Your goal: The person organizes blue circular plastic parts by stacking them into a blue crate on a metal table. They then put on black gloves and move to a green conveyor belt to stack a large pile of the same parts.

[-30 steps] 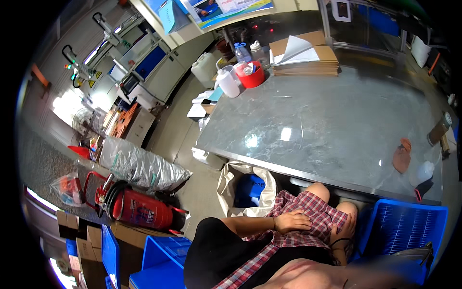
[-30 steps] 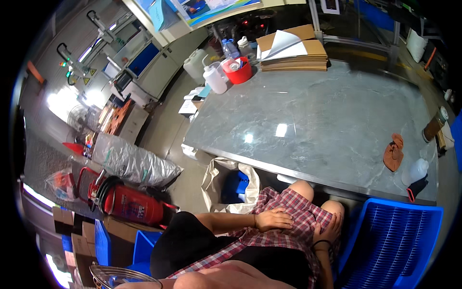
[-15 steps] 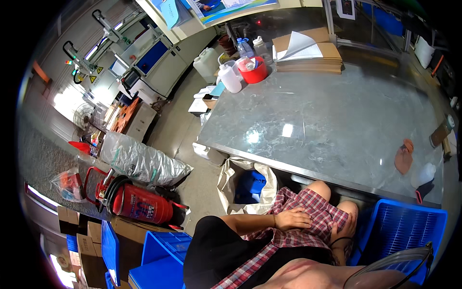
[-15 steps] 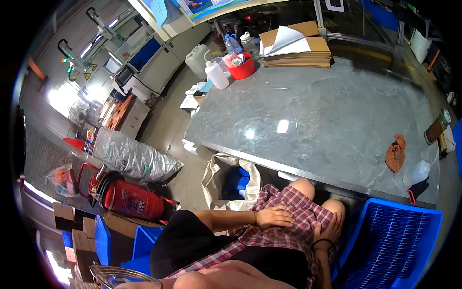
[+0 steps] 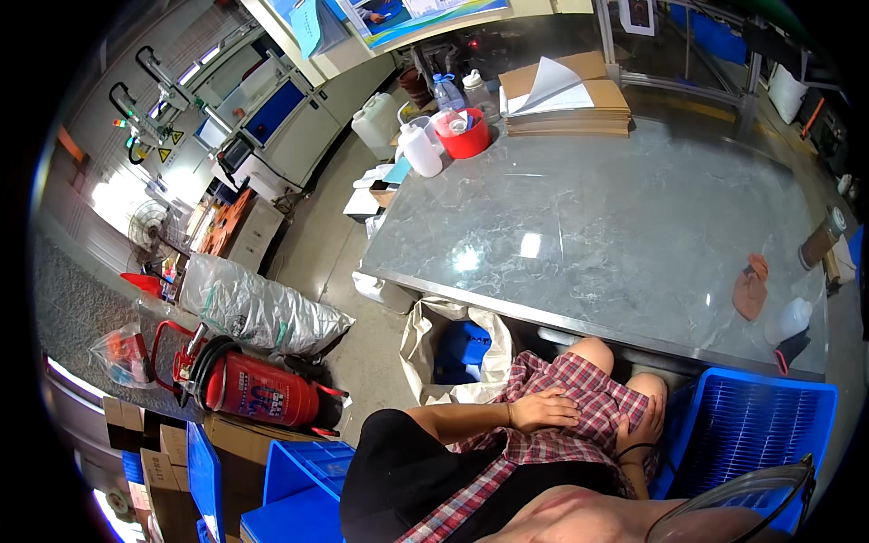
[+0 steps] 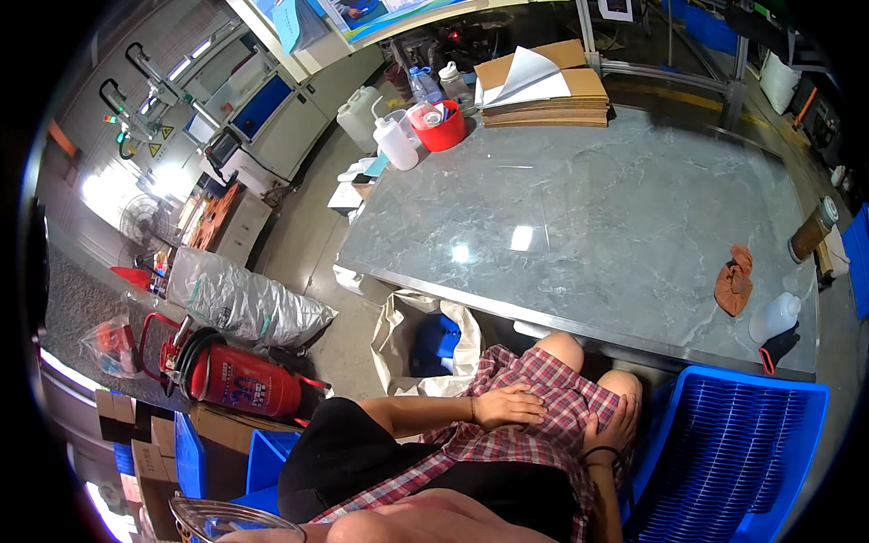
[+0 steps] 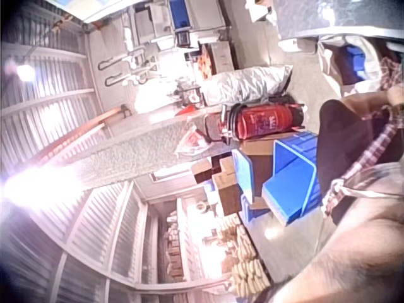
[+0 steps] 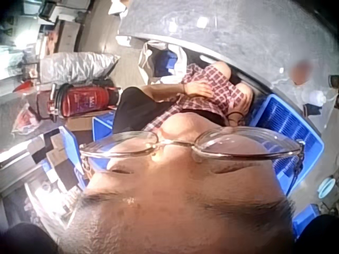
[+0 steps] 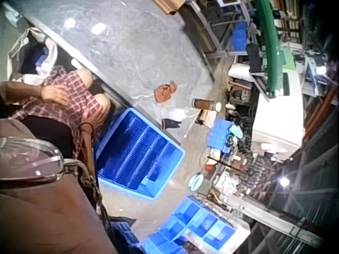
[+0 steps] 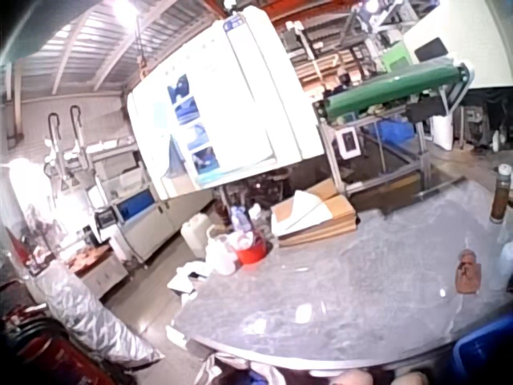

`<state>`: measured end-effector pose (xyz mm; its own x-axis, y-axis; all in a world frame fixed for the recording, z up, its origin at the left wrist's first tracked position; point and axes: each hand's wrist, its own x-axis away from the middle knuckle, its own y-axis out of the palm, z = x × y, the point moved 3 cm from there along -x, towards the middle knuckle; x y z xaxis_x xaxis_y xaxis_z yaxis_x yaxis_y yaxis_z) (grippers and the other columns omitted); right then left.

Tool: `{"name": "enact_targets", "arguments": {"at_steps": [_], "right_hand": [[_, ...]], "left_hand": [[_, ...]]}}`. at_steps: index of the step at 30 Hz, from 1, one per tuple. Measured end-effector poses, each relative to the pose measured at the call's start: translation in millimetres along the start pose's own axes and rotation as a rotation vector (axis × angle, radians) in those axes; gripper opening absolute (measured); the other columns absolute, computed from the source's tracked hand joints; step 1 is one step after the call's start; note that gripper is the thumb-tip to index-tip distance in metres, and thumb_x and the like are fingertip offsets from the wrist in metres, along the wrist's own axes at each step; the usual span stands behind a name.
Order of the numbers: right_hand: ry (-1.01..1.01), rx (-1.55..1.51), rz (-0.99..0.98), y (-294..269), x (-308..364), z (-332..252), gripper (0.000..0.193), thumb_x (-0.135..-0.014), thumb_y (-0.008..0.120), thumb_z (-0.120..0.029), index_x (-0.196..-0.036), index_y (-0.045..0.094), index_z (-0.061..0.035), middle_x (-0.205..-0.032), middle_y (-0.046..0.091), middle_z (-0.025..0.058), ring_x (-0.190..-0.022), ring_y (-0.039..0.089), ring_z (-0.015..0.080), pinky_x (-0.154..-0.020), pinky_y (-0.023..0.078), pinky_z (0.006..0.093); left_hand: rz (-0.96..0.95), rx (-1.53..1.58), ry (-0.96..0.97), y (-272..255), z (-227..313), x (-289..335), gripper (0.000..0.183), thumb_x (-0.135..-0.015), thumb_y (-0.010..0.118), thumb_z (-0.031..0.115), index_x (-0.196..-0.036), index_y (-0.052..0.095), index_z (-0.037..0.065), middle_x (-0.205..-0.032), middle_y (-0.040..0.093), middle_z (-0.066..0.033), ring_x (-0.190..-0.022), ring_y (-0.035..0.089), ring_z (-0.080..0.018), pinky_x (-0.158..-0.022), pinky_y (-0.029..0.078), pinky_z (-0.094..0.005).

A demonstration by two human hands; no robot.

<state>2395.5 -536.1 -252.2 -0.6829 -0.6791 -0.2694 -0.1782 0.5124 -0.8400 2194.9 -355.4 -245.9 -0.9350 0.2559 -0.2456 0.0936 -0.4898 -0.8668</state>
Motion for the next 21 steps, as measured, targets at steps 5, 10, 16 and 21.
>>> {"name": "enact_targets", "arguments": {"at_steps": [5,10,16,21], "right_hand": [[-0.020,-0.007,0.005,-0.7,-1.0,0.3,0.070,-0.071,0.064,-0.026,-0.132,0.041,0.0006,-0.139,0.040,0.0197,-0.131,0.034,0.0386,-0.109,0.027,0.0490],[-0.014,-0.009,0.010,-0.4,-0.6,0.0,0.070,-0.071,0.065,-0.025,-0.131,0.042,0.0007,-0.138,0.040,0.0202,-0.131,0.034,0.0387,-0.109,0.026,0.0489],[-0.002,-0.014,0.000,0.8,-0.5,0.5,0.071,-0.070,0.065,-0.024,-0.132,0.041,0.0000,-0.139,0.039,0.0199,-0.131,0.034,0.0387,-0.109,0.026,0.0489],[0.010,-0.016,-0.012,1.3,-0.1,1.1,0.071,-0.071,0.065,-0.025,-0.133,0.040,-0.0003,-0.140,0.039,0.0193,-0.132,0.033,0.0383,-0.109,0.025,0.0488]], "left_hand": [[0.025,0.003,0.016,0.5,-0.6,0.6,0.050,-0.085,0.051,0.021,-0.134,0.047,0.014,-0.139,0.045,-0.0056,-0.130,0.040,-0.0229,-0.111,0.022,-0.0468],[0.022,-0.036,0.018,3.0,-1.2,0.9,0.050,-0.084,0.051,0.021,-0.134,0.048,0.015,-0.139,0.045,-0.0052,-0.130,0.040,-0.0226,-0.111,0.021,-0.0470],[0.020,-0.015,0.000,2.7,-0.5,0.7,0.048,-0.086,0.051,0.020,-0.134,0.048,0.016,-0.139,0.046,-0.0044,-0.130,0.041,-0.0215,-0.111,0.021,-0.0468],[0.029,-0.032,0.011,1.6,-0.9,0.2,0.048,-0.086,0.052,0.021,-0.134,0.048,0.015,-0.138,0.047,-0.0039,-0.130,0.041,-0.0212,-0.111,0.021,-0.0463]]}}
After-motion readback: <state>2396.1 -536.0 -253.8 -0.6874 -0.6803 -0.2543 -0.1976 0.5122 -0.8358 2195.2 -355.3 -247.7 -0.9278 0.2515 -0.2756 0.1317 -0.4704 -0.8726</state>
